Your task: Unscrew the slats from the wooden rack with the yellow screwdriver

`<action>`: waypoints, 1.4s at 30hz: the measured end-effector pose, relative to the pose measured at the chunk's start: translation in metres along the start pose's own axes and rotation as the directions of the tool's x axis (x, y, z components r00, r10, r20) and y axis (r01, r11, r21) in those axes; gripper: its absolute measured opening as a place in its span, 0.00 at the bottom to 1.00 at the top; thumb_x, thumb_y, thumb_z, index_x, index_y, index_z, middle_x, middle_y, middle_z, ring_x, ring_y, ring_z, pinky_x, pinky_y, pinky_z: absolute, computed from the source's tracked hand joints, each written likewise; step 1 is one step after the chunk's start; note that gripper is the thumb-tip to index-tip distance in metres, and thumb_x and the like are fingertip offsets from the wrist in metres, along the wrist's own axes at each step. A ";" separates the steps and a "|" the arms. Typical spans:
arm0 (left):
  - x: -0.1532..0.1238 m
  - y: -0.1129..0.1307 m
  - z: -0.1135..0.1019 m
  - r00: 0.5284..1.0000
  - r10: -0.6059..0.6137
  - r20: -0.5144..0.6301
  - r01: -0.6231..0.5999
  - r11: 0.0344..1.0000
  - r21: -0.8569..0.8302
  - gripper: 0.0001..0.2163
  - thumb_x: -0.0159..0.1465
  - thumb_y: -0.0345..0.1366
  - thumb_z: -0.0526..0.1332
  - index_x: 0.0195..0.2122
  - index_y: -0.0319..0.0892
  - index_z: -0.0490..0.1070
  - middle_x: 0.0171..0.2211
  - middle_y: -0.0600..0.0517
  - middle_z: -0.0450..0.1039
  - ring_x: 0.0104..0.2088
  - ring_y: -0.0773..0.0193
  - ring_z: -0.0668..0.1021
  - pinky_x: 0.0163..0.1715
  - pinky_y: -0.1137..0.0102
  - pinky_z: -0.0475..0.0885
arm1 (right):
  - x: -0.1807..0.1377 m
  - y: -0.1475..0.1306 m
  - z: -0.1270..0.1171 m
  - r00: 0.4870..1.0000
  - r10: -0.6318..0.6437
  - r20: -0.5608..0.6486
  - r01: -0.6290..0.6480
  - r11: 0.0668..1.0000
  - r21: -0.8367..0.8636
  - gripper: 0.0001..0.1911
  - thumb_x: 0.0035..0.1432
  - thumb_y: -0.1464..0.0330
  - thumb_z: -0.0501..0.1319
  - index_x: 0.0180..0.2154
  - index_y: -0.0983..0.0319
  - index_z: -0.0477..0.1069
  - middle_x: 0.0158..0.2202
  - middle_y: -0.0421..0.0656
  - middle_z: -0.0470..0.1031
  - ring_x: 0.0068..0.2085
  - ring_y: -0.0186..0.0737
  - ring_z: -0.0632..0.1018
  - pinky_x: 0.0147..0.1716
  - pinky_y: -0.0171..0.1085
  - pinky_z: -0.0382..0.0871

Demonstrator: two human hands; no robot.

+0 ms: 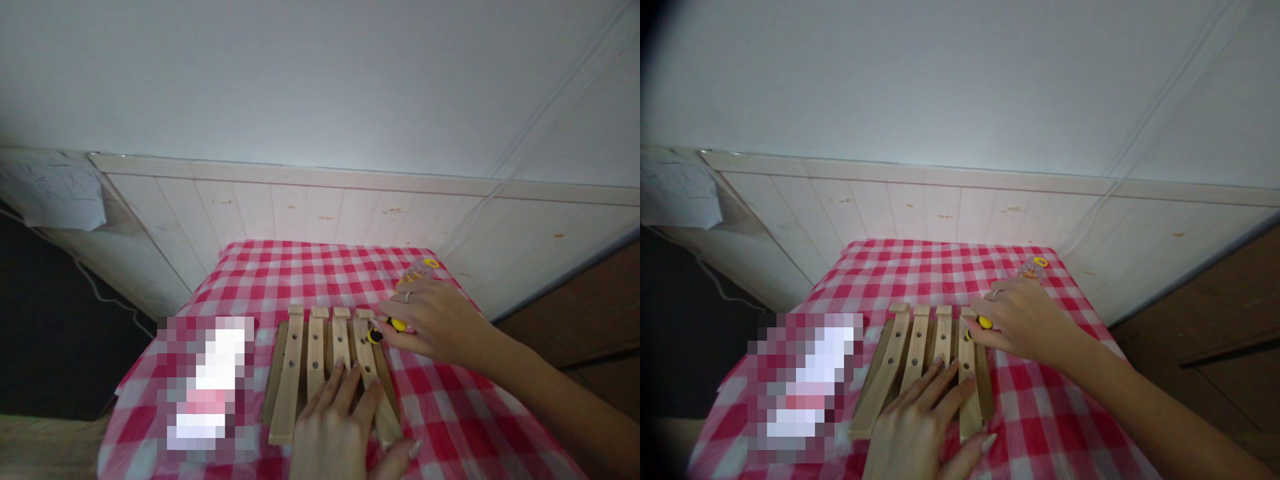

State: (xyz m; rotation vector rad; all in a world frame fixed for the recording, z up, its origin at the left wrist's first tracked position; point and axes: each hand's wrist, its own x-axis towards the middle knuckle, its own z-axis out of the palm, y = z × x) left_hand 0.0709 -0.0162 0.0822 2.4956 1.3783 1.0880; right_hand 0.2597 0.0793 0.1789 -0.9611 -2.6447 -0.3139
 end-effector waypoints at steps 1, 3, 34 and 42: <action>0.000 0.000 0.000 1.000 0.000 0.003 0.000 1.000 0.001 0.22 0.62 0.58 0.62 0.45 0.46 0.80 0.45 0.48 0.82 0.42 0.45 0.84 0.35 0.56 0.83 | 0.001 0.000 0.002 1.000 0.026 -0.013 -0.026 1.000 -0.007 0.18 0.63 0.61 0.59 0.22 0.58 0.72 0.16 0.41 0.67 0.22 0.39 0.64 0.25 0.40 0.51; 0.000 0.001 0.000 1.000 -0.004 0.002 0.004 1.000 -0.001 0.22 0.62 0.58 0.62 0.45 0.46 0.80 0.45 0.48 0.82 0.42 0.45 0.84 0.34 0.56 0.83 | 0.002 0.000 0.005 0.996 0.083 -0.037 -0.082 0.997 0.005 0.17 0.61 0.63 0.61 0.20 0.59 0.70 0.15 0.41 0.65 0.22 0.39 0.64 0.26 0.40 0.52; 0.001 0.001 0.001 0.999 -0.005 -0.036 0.005 1.000 -0.003 0.24 0.64 0.60 0.59 0.44 0.45 0.80 0.44 0.47 0.82 0.40 0.47 0.84 0.32 0.59 0.84 | -0.010 -0.027 0.057 0.956 0.287 0.065 -0.106 0.131 0.986 0.19 0.69 0.51 0.51 0.34 0.57 0.67 0.32 0.42 0.71 0.34 0.40 0.73 0.35 0.40 0.66; 0.001 0.002 0.000 0.999 -0.021 -0.032 0.020 1.000 -0.007 0.23 0.63 0.59 0.60 0.44 0.46 0.80 0.44 0.48 0.82 0.40 0.46 0.84 0.32 0.59 0.84 | -0.001 -0.026 0.077 0.928 0.361 0.089 -0.065 -0.078 0.995 0.16 0.66 0.53 0.55 0.36 0.58 0.68 0.16 0.30 0.56 0.16 0.31 0.54 0.19 0.34 0.48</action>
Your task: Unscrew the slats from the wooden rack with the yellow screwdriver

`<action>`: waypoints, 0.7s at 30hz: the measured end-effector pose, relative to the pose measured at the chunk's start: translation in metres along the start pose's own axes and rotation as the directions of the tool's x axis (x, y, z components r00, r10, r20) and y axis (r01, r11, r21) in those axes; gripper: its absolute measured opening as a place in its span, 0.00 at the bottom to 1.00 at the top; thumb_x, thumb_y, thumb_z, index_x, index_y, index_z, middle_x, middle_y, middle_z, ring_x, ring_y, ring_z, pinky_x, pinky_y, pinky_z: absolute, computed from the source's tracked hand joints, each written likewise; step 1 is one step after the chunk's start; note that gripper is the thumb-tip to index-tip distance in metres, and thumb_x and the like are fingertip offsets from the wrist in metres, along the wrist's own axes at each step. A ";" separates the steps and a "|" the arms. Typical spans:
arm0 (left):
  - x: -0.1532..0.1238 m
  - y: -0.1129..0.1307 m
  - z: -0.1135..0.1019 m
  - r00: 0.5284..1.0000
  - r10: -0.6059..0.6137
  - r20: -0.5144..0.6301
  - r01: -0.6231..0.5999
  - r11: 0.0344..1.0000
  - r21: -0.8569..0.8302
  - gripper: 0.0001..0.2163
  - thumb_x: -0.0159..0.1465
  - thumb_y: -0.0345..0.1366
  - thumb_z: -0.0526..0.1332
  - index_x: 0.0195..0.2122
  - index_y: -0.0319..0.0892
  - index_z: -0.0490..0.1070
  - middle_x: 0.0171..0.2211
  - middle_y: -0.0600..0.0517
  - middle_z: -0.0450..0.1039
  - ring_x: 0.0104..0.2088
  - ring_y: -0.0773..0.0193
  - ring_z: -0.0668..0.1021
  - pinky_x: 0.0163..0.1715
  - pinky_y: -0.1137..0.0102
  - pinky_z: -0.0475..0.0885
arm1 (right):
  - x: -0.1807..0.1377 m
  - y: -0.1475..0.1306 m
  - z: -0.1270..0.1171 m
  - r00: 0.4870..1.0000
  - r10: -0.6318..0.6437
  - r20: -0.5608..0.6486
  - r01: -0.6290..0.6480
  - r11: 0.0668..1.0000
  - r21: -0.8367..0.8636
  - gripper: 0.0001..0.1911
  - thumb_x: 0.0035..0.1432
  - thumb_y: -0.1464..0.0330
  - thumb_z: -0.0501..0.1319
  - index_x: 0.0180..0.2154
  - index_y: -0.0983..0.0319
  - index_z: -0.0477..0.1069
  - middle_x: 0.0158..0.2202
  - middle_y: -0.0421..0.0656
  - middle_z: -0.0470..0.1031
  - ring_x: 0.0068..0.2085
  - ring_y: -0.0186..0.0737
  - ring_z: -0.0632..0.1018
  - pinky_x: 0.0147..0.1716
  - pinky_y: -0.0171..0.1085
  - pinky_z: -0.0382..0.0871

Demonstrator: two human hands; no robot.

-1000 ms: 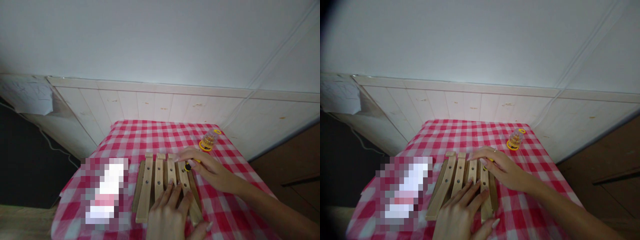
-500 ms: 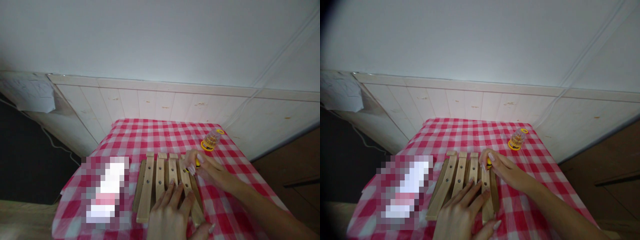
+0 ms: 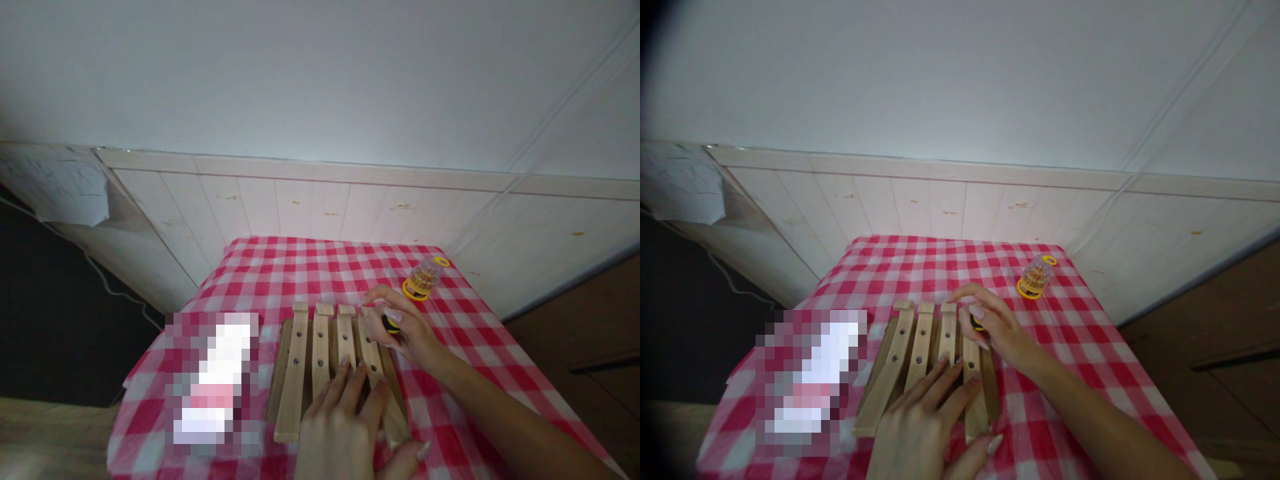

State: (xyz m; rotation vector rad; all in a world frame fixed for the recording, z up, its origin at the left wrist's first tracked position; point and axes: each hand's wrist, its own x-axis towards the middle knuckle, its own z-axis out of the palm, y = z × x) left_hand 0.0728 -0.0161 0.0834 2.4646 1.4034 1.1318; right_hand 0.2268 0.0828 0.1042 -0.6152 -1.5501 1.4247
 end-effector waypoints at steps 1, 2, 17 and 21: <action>0.000 0.000 0.000 1.000 -0.001 0.002 0.001 1.000 0.003 0.23 0.63 0.59 0.60 0.44 0.45 0.80 0.44 0.47 0.82 0.40 0.46 0.84 0.32 0.59 0.84 | 0.000 0.001 0.002 1.000 0.000 -0.011 0.000 1.000 -0.030 0.17 0.67 0.53 0.54 0.36 0.58 0.69 0.17 0.30 0.57 0.17 0.31 0.55 0.19 0.34 0.49; 0.000 0.000 0.000 1.000 -0.003 0.005 0.003 1.000 0.006 0.23 0.62 0.59 0.61 0.44 0.45 0.80 0.44 0.47 0.82 0.40 0.46 0.84 0.33 0.59 0.84 | 0.000 0.001 0.005 1.000 -0.004 -0.029 0.003 0.998 -0.065 0.18 0.67 0.53 0.53 0.35 0.59 0.70 0.18 0.31 0.57 0.18 0.32 0.56 0.20 0.35 0.50; 0.000 0.000 -0.001 0.996 -0.020 0.090 0.022 1.000 -0.020 0.22 0.61 0.56 0.65 0.46 0.45 0.80 0.47 0.46 0.81 0.45 0.42 0.82 0.37 0.54 0.83 | -0.009 -0.001 0.018 0.980 0.000 -0.197 0.018 0.996 0.091 0.22 0.68 0.47 0.45 0.34 0.56 0.64 0.29 0.40 0.67 0.30 0.41 0.70 0.32 0.42 0.68; -0.001 0.000 0.000 0.996 -0.030 0.090 0.033 0.999 -0.036 0.22 0.60 0.57 0.64 0.46 0.45 0.80 0.47 0.46 0.80 0.45 0.42 0.82 0.38 0.53 0.83 | -0.017 0.003 0.004 0.985 -0.035 -0.171 0.029 0.999 -0.039 0.19 0.68 0.49 0.49 0.36 0.55 0.65 0.36 0.43 0.72 0.37 0.43 0.74 0.39 0.43 0.70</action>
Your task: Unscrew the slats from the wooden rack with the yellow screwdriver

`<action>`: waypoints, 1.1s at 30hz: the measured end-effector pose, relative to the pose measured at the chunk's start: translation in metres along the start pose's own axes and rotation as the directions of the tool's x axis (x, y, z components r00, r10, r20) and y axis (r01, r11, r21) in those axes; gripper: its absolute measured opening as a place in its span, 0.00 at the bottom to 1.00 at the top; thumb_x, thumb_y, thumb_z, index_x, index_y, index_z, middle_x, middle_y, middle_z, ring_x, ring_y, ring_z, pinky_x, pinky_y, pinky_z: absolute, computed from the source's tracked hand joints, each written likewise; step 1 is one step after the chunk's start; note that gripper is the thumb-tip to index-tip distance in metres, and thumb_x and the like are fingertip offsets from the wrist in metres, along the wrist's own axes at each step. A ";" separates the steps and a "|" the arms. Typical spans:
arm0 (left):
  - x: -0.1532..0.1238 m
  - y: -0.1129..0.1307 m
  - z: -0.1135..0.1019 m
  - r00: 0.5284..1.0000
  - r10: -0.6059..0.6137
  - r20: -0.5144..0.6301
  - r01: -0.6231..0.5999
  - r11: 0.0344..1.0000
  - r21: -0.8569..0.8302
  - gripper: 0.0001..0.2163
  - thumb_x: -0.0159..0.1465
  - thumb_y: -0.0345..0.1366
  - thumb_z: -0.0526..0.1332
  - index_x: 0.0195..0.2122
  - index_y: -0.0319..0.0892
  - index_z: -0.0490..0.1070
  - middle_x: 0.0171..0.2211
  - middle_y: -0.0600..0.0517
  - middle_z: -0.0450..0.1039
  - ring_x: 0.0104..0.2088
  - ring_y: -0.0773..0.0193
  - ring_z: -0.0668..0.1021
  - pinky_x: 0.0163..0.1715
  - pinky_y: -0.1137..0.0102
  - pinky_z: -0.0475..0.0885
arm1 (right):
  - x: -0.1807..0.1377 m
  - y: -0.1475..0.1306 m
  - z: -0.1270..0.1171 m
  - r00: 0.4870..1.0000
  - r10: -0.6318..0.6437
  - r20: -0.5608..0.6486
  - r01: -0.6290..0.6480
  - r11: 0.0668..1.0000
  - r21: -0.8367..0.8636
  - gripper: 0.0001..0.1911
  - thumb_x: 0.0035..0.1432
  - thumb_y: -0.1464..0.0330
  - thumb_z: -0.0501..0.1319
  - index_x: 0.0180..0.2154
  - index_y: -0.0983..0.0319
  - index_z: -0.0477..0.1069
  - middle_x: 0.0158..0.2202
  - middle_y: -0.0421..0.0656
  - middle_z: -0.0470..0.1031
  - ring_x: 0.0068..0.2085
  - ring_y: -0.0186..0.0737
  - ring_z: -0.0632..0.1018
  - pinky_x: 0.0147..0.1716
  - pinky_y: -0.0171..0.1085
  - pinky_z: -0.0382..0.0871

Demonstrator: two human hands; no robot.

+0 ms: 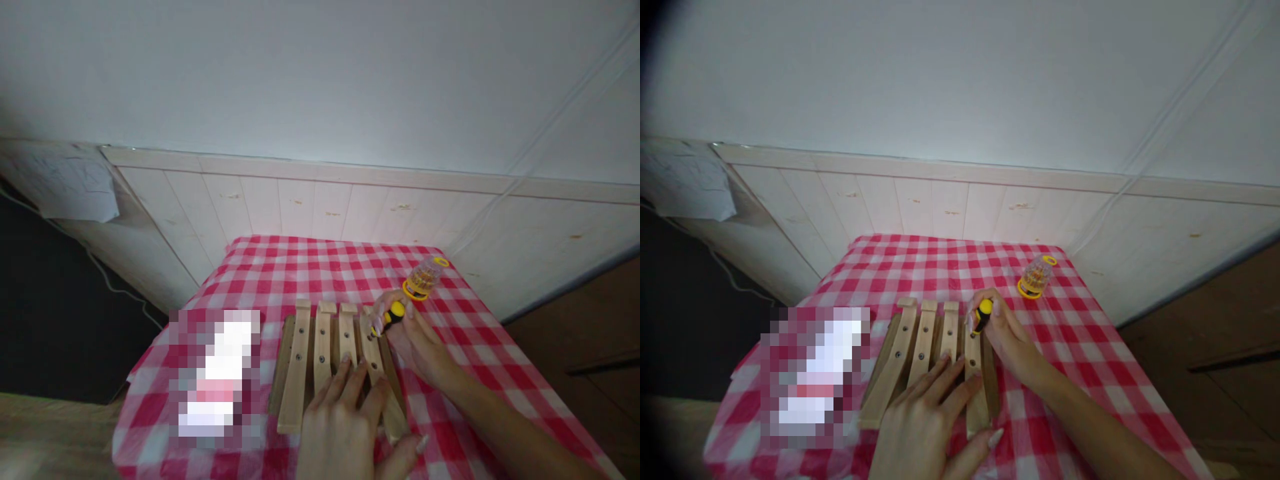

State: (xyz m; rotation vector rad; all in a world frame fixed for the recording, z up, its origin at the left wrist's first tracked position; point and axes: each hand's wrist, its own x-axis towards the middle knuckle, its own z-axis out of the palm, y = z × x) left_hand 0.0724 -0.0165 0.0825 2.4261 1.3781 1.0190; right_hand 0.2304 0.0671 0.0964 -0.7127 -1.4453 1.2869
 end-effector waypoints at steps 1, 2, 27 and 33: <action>0.000 0.000 0.000 1.000 -0.001 -0.002 0.001 1.000 -0.002 0.23 0.60 0.57 0.64 0.45 0.45 0.80 0.47 0.46 0.81 0.45 0.42 0.82 0.38 0.53 0.83 | -0.002 0.000 -0.004 1.000 -0.006 0.020 0.007 0.999 -0.043 0.18 0.68 0.50 0.50 0.37 0.55 0.66 0.38 0.44 0.72 0.39 0.43 0.75 0.41 0.44 0.70; 0.000 0.000 0.000 1.000 -0.001 -0.003 0.001 1.000 -0.004 0.23 0.60 0.57 0.64 0.45 0.45 0.80 0.47 0.46 0.81 0.45 0.42 0.82 0.38 0.53 0.82 | -0.003 0.000 -0.007 0.999 -0.006 0.042 0.010 0.997 -0.077 0.16 0.68 0.50 0.51 0.39 0.55 0.66 0.40 0.44 0.73 0.41 0.43 0.75 0.43 0.44 0.70; 0.002 -0.002 -0.001 0.998 0.045 -0.038 -0.045 0.999 0.015 0.24 0.59 0.58 0.65 0.44 0.44 0.81 0.45 0.45 0.81 0.42 0.42 0.83 0.33 0.54 0.83 | 0.001 -0.029 -0.018 0.946 -0.200 0.254 0.296 0.853 -0.431 0.14 0.71 0.58 0.51 0.45 0.53 0.74 0.41 0.45 0.77 0.44 0.43 0.77 0.44 0.42 0.72; 0.000 -0.001 -0.003 0.997 0.062 -0.053 -0.061 0.998 0.020 0.24 0.61 0.59 0.62 0.44 0.45 0.81 0.45 0.46 0.81 0.41 0.44 0.84 0.33 0.56 0.84 | 0.004 -0.033 -0.022 0.956 -0.234 0.174 0.290 0.830 -0.477 0.07 0.66 0.60 0.60 0.42 0.53 0.73 0.37 0.43 0.76 0.39 0.41 0.77 0.39 0.40 0.73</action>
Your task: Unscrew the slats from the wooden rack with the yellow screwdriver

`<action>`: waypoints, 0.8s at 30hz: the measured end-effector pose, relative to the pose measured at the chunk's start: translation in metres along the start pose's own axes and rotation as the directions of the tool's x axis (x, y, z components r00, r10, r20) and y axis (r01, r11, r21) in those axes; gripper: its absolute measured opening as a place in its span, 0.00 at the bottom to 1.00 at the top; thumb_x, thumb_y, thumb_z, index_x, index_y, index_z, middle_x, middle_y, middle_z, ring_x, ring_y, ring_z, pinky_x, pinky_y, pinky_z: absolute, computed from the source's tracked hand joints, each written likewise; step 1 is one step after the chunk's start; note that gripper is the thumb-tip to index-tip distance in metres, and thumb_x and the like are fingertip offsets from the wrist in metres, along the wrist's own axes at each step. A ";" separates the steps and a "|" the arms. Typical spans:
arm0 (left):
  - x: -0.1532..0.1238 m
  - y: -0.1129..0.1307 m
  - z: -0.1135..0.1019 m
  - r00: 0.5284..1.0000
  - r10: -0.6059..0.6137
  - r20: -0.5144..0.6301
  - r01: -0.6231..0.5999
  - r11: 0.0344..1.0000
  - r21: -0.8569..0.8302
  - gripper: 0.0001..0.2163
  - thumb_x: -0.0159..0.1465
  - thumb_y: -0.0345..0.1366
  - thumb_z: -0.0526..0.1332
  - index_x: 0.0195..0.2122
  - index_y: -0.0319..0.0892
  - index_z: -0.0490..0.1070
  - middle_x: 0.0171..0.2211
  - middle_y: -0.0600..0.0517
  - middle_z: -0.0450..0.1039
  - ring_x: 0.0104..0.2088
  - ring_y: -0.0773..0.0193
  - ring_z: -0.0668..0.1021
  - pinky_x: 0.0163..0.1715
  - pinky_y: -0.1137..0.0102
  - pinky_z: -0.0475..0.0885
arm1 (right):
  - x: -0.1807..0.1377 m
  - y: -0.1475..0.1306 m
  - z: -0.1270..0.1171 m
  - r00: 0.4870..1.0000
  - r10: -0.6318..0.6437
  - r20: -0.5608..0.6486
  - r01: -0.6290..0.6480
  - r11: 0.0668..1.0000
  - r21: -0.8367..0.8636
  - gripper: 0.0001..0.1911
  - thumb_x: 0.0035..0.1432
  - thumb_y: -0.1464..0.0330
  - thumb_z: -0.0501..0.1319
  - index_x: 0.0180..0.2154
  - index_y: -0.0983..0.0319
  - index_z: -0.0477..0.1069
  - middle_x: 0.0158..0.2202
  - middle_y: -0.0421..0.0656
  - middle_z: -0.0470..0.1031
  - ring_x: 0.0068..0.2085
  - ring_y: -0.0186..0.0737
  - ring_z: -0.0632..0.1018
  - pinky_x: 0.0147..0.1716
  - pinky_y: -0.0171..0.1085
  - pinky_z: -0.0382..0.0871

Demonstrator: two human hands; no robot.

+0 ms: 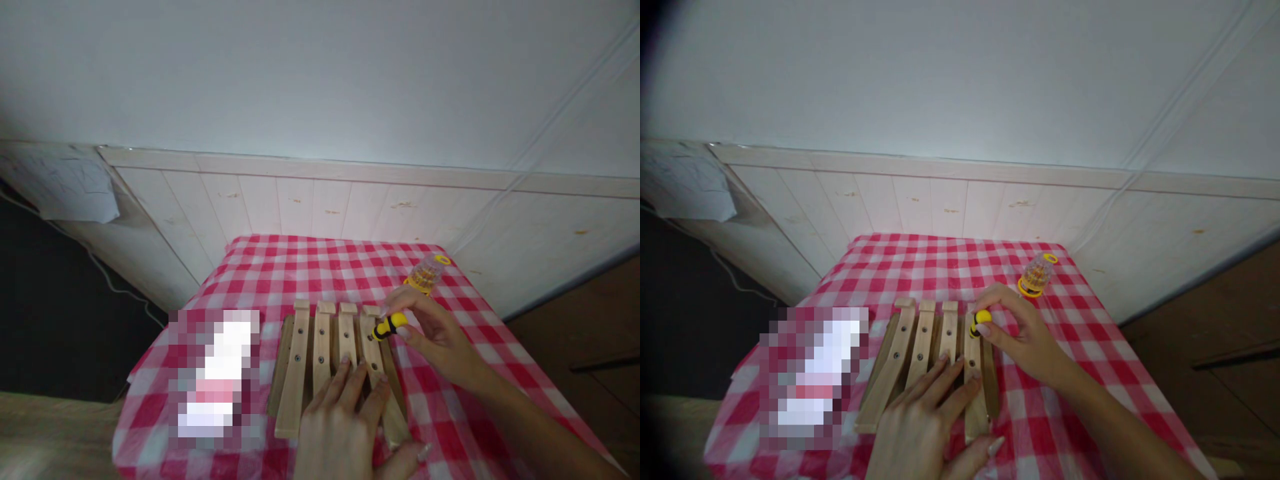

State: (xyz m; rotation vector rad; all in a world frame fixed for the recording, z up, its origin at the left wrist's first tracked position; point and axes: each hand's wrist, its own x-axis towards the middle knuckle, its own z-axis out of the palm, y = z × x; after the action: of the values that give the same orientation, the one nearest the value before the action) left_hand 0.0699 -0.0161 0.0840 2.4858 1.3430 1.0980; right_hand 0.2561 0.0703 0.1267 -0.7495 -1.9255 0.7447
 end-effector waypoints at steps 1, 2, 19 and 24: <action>0.000 0.000 0.000 1.000 0.001 -0.002 -0.001 1.000 0.003 0.24 0.62 0.59 0.62 0.44 0.45 0.81 0.45 0.46 0.81 0.41 0.44 0.84 0.33 0.56 0.84 | -0.001 0.001 0.001 1.000 0.011 -0.028 -0.011 1.000 0.022 0.06 0.65 0.60 0.61 0.41 0.54 0.72 0.36 0.42 0.75 0.38 0.40 0.77 0.38 0.39 0.73; -0.001 0.000 0.000 1.000 0.001 -0.006 -0.001 1.000 0.007 0.24 0.62 0.59 0.61 0.44 0.45 0.81 0.45 0.46 0.81 0.42 0.44 0.84 0.33 0.56 0.84 | -0.002 0.002 0.002 0.998 0.025 -0.056 -0.023 0.999 0.047 0.05 0.64 0.60 0.63 0.39 0.54 0.71 0.36 0.41 0.75 0.37 0.40 0.77 0.37 0.39 0.73; -0.002 -0.002 0.001 1.000 0.010 -0.004 -0.010 1.000 0.016 0.24 0.63 0.60 0.59 0.45 0.45 0.80 0.46 0.46 0.81 0.42 0.45 0.84 0.33 0.57 0.84 | -0.001 -0.014 -0.012 0.977 -0.178 0.120 0.210 0.679 -0.703 0.15 0.68 0.58 0.54 0.40 0.57 0.77 0.31 0.45 0.82 0.31 0.45 0.79 0.31 0.43 0.72; -0.001 -0.002 0.000 0.999 0.008 0.036 -0.009 1.000 0.012 0.24 0.62 0.59 0.61 0.46 0.44 0.80 0.46 0.46 0.81 0.43 0.44 0.83 0.34 0.56 0.83 | -0.001 -0.026 -0.018 0.967 -0.125 0.221 0.248 0.657 -0.712 0.18 0.70 0.65 0.47 0.51 0.59 0.72 0.39 0.49 0.82 0.38 0.49 0.80 0.35 0.45 0.73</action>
State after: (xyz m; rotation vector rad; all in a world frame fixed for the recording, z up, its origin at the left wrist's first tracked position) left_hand 0.0685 -0.0158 0.0823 2.5095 1.3346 1.0452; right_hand 0.2676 0.0570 0.1530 -0.9607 -2.4221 -0.1701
